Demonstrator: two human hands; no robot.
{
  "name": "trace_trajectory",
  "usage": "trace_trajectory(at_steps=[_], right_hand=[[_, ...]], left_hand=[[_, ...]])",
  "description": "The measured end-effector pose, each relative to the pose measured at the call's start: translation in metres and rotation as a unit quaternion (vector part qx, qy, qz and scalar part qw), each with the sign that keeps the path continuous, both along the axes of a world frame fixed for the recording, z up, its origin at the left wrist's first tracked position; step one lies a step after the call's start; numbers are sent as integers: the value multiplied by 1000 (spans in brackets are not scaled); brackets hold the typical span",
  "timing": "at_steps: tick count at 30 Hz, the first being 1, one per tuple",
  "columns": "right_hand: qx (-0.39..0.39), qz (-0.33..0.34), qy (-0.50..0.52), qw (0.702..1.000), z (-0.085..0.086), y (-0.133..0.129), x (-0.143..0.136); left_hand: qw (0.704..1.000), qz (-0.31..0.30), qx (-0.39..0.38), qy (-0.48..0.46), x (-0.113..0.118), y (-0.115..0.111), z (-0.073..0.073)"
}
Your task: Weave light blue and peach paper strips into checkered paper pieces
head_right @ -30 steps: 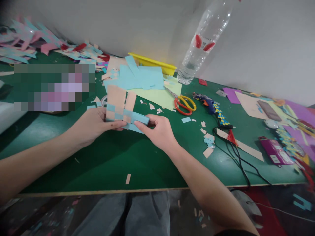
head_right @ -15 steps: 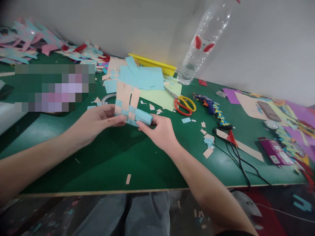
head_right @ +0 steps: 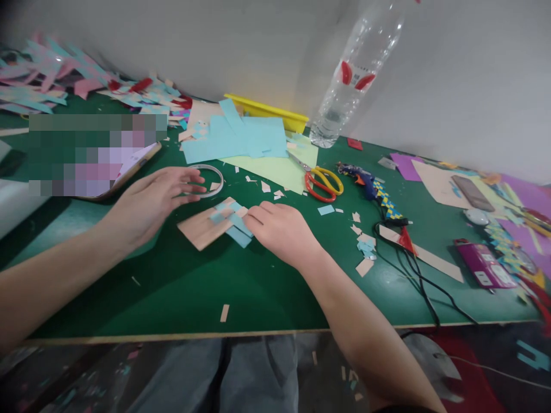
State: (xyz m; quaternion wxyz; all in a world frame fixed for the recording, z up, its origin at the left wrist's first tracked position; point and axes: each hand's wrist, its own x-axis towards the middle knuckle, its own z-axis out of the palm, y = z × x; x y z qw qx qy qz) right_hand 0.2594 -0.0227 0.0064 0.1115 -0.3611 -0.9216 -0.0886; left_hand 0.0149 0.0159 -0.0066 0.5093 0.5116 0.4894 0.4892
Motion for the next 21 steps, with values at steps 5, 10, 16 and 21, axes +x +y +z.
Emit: trace_trajectory(at_steps=[5,10,16,21], right_hand=[[-83,43,34,995,1,1,4],[-262,36,141,954,7,0,4],[-231,-17,251,940,4,5,5],[-238,46,181,953,-6,17,13]], left_hand=[[981,-52,88,165,-2,-3,-2],[883,-161,196,395,0,-12,-8],[815,-204,244,484,-2,-16,-11],[815,-245,221,477,-4,-15,-10]])
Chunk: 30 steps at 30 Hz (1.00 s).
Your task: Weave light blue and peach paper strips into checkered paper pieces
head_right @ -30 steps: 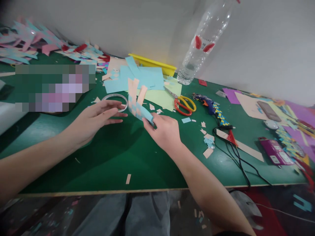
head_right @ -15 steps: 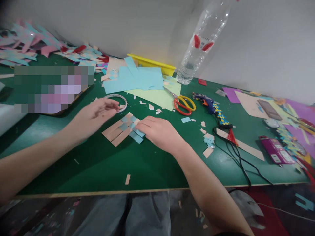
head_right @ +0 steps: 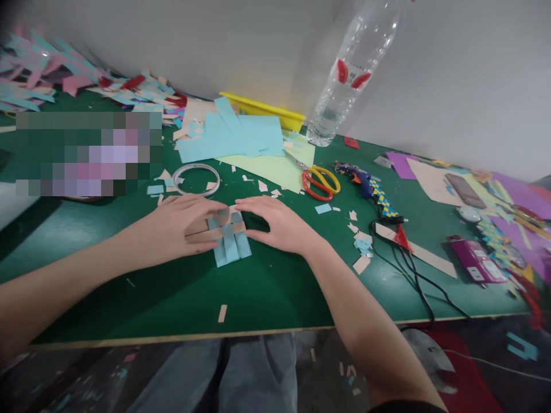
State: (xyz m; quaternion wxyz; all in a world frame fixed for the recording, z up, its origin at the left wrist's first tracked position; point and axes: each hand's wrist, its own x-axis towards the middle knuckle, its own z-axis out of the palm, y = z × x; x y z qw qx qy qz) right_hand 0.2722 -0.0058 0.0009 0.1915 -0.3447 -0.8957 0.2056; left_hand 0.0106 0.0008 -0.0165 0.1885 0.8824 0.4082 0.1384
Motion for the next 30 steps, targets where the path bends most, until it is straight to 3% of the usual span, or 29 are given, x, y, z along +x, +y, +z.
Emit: trace_trajectory(at_steps=[5,16,21,30], right_hand=[[-10,10,-16,1000,-9,7,4],[27,14,-5,1000,-10,4,-1],[50,31,25,998,-10,3,-2],[37,40,17,998,-14,6,-1]], left_hand=[[999,-48,-19,3,-3,1,2],[998,-64,15,8,-5,3,7],[993,-109,38,-2,-5,5,5],[991,-118,58,8,-6,7,1]])
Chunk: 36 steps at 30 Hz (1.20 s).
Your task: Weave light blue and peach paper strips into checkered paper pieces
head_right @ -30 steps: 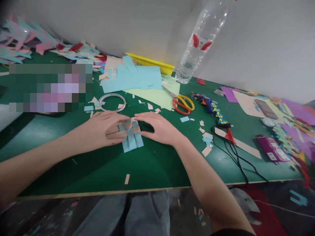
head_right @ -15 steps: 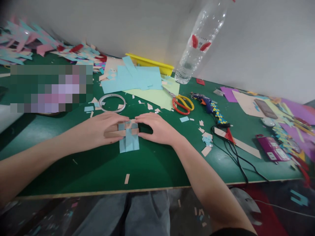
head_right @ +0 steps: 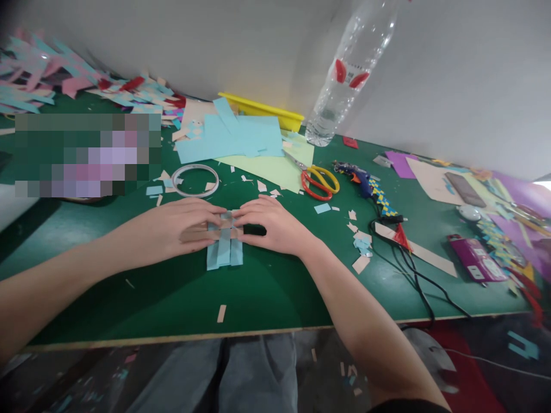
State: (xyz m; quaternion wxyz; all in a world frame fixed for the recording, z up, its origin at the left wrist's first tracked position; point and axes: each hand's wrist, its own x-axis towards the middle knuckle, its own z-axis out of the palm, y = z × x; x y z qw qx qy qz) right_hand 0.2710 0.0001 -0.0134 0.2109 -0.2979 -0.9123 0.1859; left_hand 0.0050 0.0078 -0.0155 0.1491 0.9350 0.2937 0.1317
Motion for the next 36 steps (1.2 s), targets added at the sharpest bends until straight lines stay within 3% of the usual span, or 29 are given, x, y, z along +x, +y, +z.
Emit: trace_trajectory(at_steps=[8,13,17,20,27,33,36], right_hand=[[2,1,-6,1000,0,0,0],[17,-3,-25,1000,2,-2,-1],[18,-7,-25,1000,2,-2,-2],[26,-4,-12,1000,1,-2,-2],[31,7,3,999,2,-2,-4],[35,9,9,999,0,-1,-5],[32,9,9,999,0,-1,-5]], left_hand=[[1000,-6,16,16,0,0,-2],[998,-10,67,6,4,-4,-4],[991,-61,118,-16,10,-9,-2],[991,-87,100,-6,13,-12,2],[996,-59,65,-1,15,-15,6],[988,-96,114,-35,14,-14,4],[988,-70,134,-39,15,-15,4]])
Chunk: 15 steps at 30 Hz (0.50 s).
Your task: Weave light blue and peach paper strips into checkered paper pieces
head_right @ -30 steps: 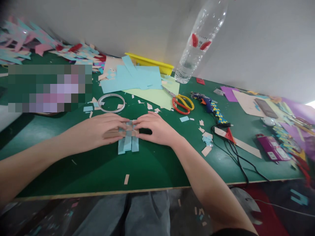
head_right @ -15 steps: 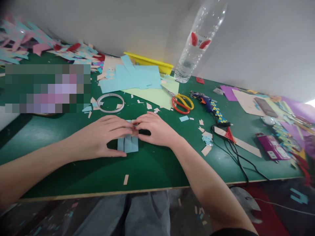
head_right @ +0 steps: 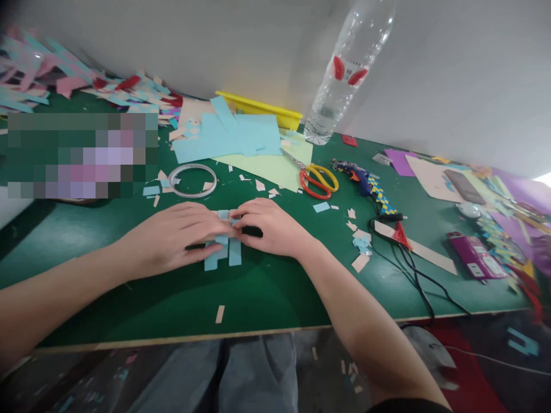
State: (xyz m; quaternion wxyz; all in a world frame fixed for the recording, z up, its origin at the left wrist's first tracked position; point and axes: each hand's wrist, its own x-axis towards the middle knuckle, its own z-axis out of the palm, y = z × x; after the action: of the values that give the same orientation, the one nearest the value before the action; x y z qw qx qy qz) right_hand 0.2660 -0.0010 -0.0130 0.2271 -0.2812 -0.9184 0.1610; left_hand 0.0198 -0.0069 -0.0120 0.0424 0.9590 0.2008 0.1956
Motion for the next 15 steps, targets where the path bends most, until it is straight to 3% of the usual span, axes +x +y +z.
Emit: trace_trajectory(at_steps=[4,10,15], right_hand=[[1,1,-5,1000,2,0,-1],[0,-2,-4,1000,1,-1,0],[-4,-5,-4,1000,2,-1,-1]], left_hand=[[999,36,8,-14,1,1,-1],[999,0,-40,5,1,3,-2],[999,11,-30,-9,0,1,2]])
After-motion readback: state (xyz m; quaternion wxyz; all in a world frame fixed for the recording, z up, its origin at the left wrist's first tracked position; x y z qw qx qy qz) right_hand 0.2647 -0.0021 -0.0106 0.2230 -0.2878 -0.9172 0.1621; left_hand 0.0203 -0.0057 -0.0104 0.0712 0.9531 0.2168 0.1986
